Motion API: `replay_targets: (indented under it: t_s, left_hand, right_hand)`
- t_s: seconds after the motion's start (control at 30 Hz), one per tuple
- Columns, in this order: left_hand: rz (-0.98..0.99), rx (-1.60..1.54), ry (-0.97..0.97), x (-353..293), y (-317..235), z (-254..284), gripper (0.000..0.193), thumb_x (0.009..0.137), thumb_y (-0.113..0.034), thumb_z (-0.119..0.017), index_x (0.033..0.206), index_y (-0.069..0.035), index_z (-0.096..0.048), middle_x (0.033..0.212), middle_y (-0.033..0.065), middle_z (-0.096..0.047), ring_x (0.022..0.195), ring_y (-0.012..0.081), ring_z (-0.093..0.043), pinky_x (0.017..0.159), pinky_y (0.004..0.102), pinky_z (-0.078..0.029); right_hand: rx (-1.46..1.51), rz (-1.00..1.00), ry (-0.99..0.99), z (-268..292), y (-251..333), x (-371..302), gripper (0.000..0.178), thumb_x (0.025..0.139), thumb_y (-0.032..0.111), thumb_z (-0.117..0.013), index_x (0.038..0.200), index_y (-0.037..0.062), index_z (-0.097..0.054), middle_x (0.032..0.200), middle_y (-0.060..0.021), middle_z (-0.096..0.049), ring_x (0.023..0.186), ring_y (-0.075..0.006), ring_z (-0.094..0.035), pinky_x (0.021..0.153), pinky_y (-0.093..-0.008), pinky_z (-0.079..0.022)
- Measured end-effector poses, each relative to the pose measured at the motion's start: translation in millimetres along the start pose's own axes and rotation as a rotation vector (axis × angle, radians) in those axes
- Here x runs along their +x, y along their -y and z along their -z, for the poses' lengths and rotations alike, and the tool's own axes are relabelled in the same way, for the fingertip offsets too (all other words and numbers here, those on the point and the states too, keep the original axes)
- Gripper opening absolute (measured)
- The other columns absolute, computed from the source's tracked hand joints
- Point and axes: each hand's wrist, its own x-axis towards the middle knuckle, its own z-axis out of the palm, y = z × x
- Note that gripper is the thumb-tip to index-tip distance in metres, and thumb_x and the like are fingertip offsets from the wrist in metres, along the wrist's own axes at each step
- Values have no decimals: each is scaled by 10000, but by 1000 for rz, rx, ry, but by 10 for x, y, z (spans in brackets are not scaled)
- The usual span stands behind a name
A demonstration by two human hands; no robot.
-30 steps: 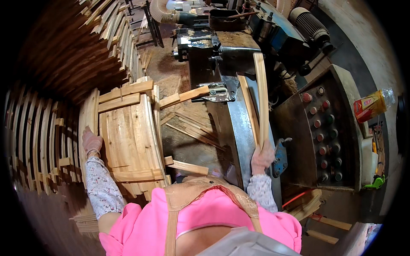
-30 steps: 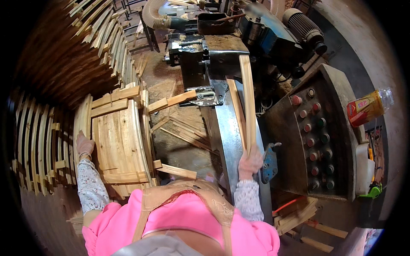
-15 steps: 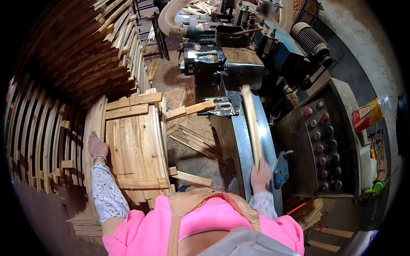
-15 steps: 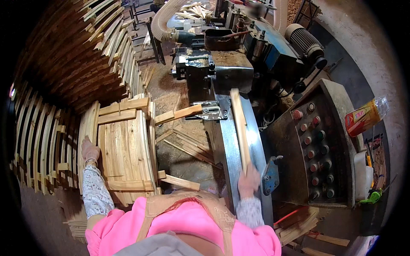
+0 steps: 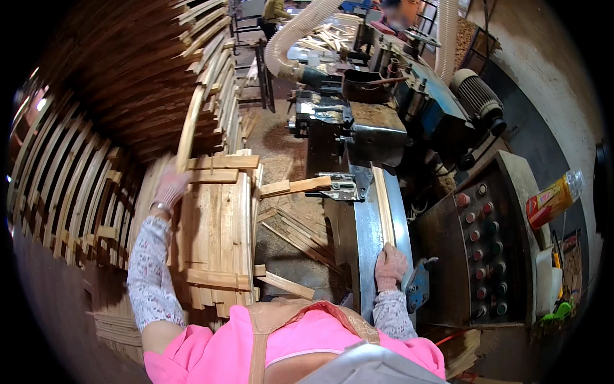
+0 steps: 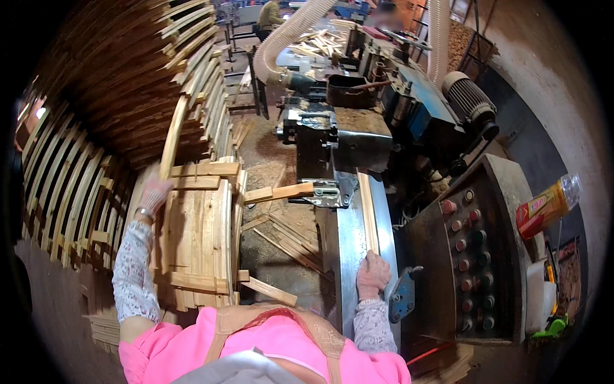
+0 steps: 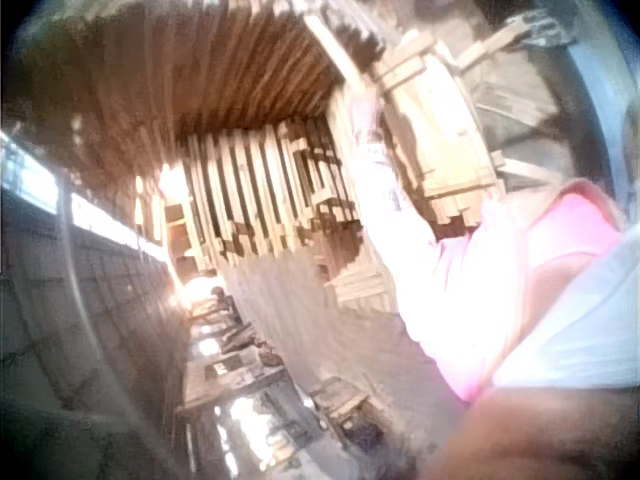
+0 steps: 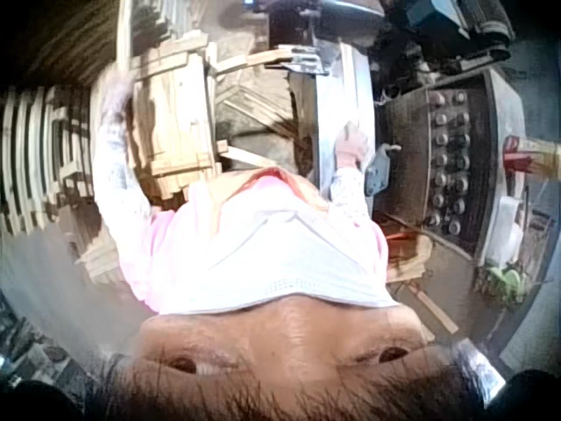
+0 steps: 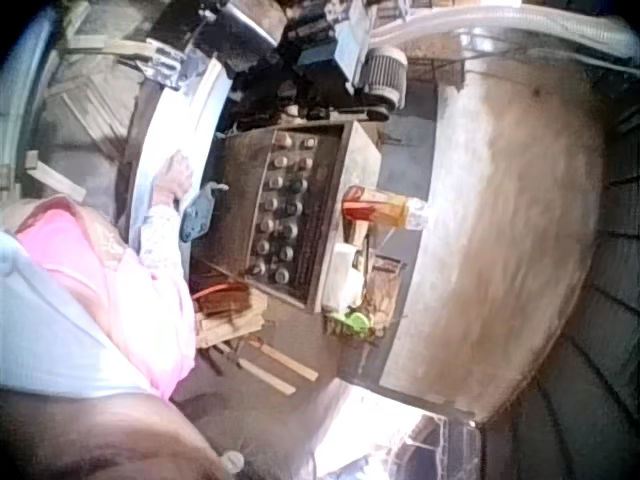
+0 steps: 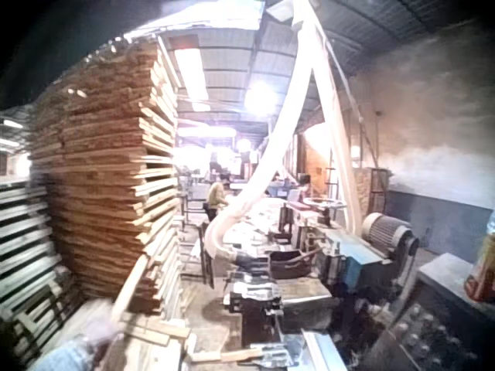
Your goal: The person feeds wooden planks into a woodworking machine, likely a planer or jointer, to smooth or shape them. They handle the planks one by one, guiding them through the machine and stacking the processed pieces on a nearby pile.
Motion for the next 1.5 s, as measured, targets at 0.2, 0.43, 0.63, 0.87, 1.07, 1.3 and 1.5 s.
replay_targets:
  t_s: [0.2, 0.43, 0.63, 0.87, 1.07, 1.3, 1.5]
  left_hand:
    - [-252, -866, 186, -14, -1372, -716, 240, 864, -175, -744, 1038, -19, -689, 870, 50, -684, 729, 162, -632, 615, 327, -532]
    - [-157, -1217, 211, -905, -2392, -2292, 384, 902, -176, -792, 1235, -53, -645, 936, 34, -697, 811, 181, -649, 762, 349, -555]
    - [-462, -649, 744, -1129, -1937, -2702, 717, 987, -212, -700, 1592, 58, -425, 1495, 222, -602, 1330, 288, -622, 1125, 363, -516]
    - [-142, -739, 718, -828, -1258, -2298, 646, 1005, -159, -703, 1571, 57, -478, 1397, 167, -658, 1167, 203, -651, 991, 305, -546]
    - [-272, -665, 495, -810, -1329, -2023, 603, 1005, -249, -663, 1512, 56, -543, 1380, 206, -706, 1189, 242, -702, 1016, 339, -560]
    - [-373, -294, 83, 58, -562, -1281, 687, 928, -218, -731, 1548, -22, -510, 1486, 212, -608, 1386, 310, -587, 1171, 385, -489]
    - [76, 378, -169, 288, 1387, 74, 1035, 748, -431, -861, 1602, -24, -440, 1629, 272, -463, 1515, 420, -443, 1261, 444, -377]
  right_hand:
    - [-82, -86, -24, -38, 513, 917, 263, 924, 295, -695, 1169, 207, -732, 1119, -76, -761, 1054, -360, -678, 924, -501, -545]
    - [1237, 201, 394, 290, 1651, 327, 910, 975, 105, -736, 1728, 64, -226, 1740, -126, -343, 1516, -224, -418, 1227, -319, -365]
    - [630, -232, 91, 749, 700, -1189, 807, 884, 203, -822, 1589, 13, -478, 1397, -253, -661, 1299, -434, -609, 1098, -490, -490]
    - [-38, -346, 64, 780, 129, -1895, 685, 900, 312, -775, 1492, 31, -575, 1247, -229, -705, 1112, -445, -647, 949, -555, -509]
    - [-94, -122, -347, -104, 37, -76, 646, 903, 264, -789, 1479, 50, -589, 1206, -218, -719, 1088, -429, -650, 957, -539, -518]
    - [109, -124, -142, 23, 326, 286, 625, 919, 242, -729, 1481, 14, -580, 1175, -279, -713, 1071, -474, -663, 939, -577, -510]
    - [-52, -192, 1, 583, 111, -1631, 607, 933, 265, -718, 1484, 45, -588, 1248, -269, -691, 1106, -493, -633, 955, -576, -496]
